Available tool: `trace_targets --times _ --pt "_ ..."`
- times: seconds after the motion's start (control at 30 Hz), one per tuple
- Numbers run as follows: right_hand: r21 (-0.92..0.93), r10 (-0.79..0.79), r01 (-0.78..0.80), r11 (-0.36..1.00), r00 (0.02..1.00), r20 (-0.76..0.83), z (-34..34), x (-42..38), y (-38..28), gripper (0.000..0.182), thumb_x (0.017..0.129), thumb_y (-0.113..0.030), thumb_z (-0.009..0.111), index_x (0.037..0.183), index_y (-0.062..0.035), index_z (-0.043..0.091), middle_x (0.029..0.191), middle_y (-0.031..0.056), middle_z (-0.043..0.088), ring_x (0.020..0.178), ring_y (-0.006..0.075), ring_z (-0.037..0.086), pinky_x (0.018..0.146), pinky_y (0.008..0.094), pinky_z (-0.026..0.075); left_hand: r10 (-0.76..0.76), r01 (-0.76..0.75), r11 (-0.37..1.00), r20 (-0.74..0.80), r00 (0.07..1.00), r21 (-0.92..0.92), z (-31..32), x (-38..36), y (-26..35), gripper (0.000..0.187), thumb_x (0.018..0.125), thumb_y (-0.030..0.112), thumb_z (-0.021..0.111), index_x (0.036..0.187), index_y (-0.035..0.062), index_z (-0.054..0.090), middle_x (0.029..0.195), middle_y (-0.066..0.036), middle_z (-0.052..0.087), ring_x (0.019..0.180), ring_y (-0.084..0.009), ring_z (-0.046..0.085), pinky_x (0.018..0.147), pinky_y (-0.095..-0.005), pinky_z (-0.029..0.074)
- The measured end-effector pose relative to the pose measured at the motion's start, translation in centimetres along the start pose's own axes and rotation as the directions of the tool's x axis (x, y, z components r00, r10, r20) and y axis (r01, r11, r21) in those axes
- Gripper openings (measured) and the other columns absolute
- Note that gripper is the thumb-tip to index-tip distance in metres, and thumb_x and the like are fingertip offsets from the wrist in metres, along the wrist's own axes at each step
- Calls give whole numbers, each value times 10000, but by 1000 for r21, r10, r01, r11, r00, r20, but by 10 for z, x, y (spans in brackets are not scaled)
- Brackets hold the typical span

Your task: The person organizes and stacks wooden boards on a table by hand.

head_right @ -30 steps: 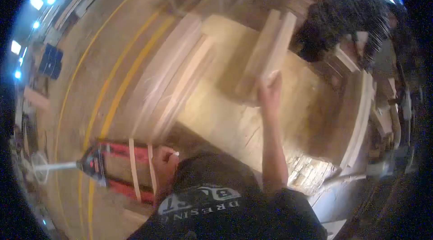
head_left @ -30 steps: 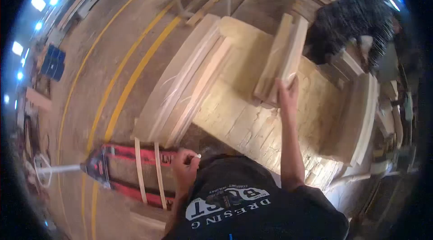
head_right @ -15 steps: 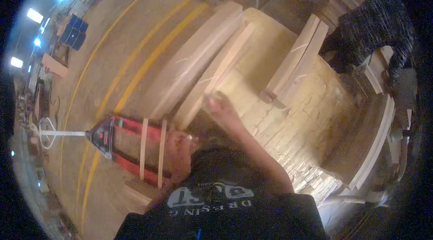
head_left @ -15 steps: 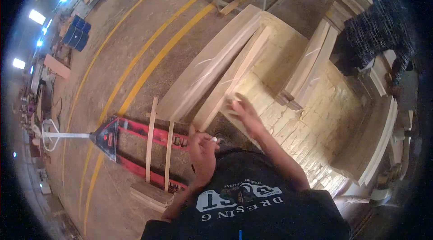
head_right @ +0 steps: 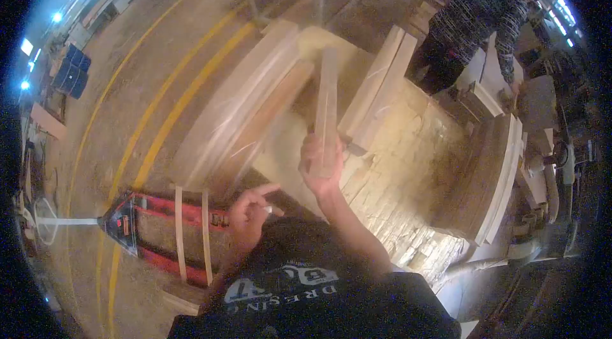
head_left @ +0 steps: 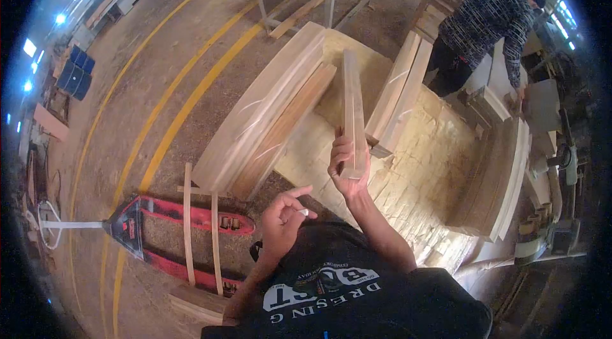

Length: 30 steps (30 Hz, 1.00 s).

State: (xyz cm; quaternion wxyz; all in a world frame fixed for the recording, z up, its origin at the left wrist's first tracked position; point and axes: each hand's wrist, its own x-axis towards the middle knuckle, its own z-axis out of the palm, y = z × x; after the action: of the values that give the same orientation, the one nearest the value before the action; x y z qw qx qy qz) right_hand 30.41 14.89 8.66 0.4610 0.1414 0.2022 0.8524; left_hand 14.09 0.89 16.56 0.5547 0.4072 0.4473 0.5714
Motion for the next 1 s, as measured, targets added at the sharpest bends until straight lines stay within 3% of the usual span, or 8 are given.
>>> trace_targets --times 0.13,0.2,0.33,0.4,0.67,0.73,0.87,1.0 --pt "-209 -66 52 977 996 -61 29 -1 24 507 937 -330 584 1312 -8 467 999 79 577 855 200 608 748 320 558 -14 14 996 0 1000 84 -5 4 0 101 867 -92 526 935 -23 498 1241 -238 580 831 -209 681 771 -314 561" --pt "-821 -412 -49 569 847 -337 58 1 45 492 954 -301 574 1323 -4 438 1059 96 558 919 223 600 762 349 564 75 -66 989 -60 995 135 -4 8 -4 85 874 -59 564 926 -15 512 1071 -171 643 788 -180 665 708 -301 557" --pt "-985 -562 -85 149 813 -155 49 4 63 605 942 -290 618 1399 -22 326 1188 116 483 1055 239 547 793 426 572 85 0 909 -186 979 416 -3 13 4 114 854 -16 642 916 14 551 875 -111 655 727 -174 656 630 -310 536" --pt "-979 -568 -143 144 798 -201 53 6 67 611 939 -290 625 1400 -25 324 1196 118 476 1063 233 540 790 425 575 371 -202 616 -55 927 761 3 21 11 154 814 24 708 904 52 587 778 -94 635 685 -209 650 595 -338 511" --pt "-976 -505 -103 193 843 -189 61 19 62 451 950 -303 625 1270 -34 457 951 71 577 846 207 613 757 373 571 527 -507 338 286 800 793 27 67 5 210 783 92 734 925 85 579 765 -90 603 649 -288 618 605 -388 511" --pt "-961 -448 -88 263 871 -203 74 27 53 483 942 -284 622 1299 -17 437 1066 96 540 915 220 595 780 387 568 590 -487 170 307 747 857 28 84 10 208 805 109 723 946 100 571 786 -86 606 653 -285 622 585 -401 511" --pt "-946 -515 -57 318 827 -223 97 20 54 449 936 -299 636 1258 -26 486 1139 100 533 978 221 587 814 429 583 755 -278 351 -95 649 894 12 110 65 113 840 92 712 872 74 605 707 -72 631 592 -198 624 541 -338 501" --pt "-989 -620 0 149 779 -93 116 0 48 569 914 -275 644 1347 13 414 1166 140 535 1003 243 591 821 411 573 670 -340 475 -84 737 812 1 79 69 122 794 21 736 856 46 634 703 -63 647 589 -147 601 571 -279 494"
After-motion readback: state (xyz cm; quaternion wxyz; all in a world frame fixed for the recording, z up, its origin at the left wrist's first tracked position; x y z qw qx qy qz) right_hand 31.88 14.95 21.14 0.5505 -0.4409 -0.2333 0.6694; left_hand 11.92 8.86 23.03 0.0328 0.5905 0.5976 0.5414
